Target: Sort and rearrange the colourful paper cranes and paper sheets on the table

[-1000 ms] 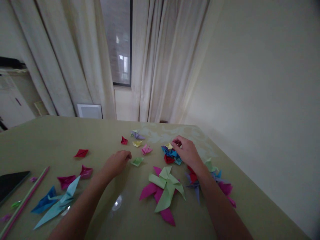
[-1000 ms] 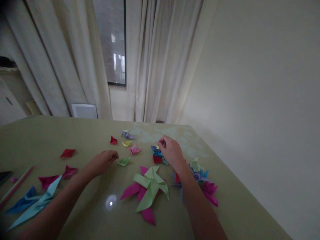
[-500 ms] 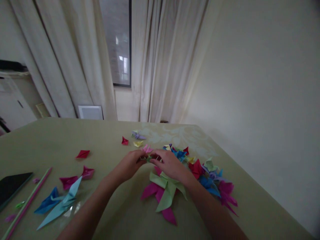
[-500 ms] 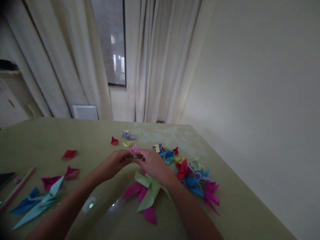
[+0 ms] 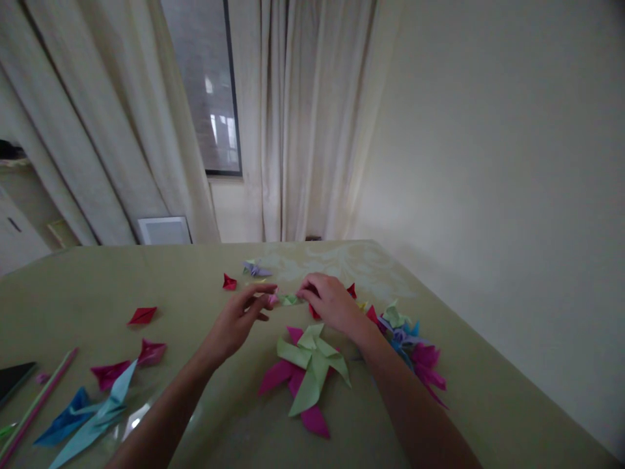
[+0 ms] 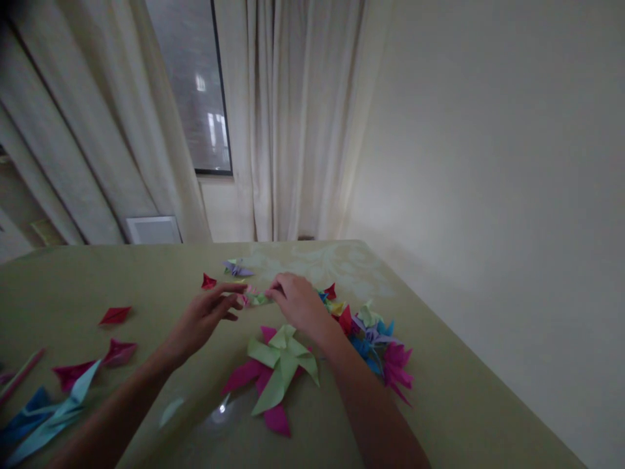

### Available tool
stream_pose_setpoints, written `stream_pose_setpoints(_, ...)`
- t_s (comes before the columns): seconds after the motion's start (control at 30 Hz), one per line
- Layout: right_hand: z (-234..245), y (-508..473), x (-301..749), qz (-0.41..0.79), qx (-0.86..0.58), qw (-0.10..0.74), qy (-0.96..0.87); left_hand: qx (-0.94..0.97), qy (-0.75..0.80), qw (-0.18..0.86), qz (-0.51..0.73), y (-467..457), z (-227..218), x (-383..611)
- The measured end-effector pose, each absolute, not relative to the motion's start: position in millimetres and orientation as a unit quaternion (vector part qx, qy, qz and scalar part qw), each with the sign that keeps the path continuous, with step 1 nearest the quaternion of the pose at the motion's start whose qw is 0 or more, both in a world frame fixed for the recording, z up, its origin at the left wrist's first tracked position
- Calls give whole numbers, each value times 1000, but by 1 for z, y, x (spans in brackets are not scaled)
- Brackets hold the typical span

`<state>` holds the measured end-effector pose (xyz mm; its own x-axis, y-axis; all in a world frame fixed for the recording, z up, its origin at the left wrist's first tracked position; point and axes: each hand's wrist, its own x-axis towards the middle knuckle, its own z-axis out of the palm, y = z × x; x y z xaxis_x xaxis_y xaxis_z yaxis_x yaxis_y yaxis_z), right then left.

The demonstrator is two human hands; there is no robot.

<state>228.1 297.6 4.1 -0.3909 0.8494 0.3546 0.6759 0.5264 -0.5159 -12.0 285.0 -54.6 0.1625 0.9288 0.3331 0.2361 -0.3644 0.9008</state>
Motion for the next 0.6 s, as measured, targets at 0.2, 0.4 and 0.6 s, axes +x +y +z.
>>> stream_pose_setpoints(0.2, 16, 300, 254, -11, -624, 200, -755, 700, 555, 162, 419, 328, -93, -18)
stream_pose_setpoints(0.4, 15, 285, 254, 115, -504, 117, -848, 740, 557, 179, 333, 348, -119, -17)
stream_pose_setpoints(0.6, 9, 286, 224, 146, -519, 236, -809, 760, 443, 256, 400, 326, -59, -7)
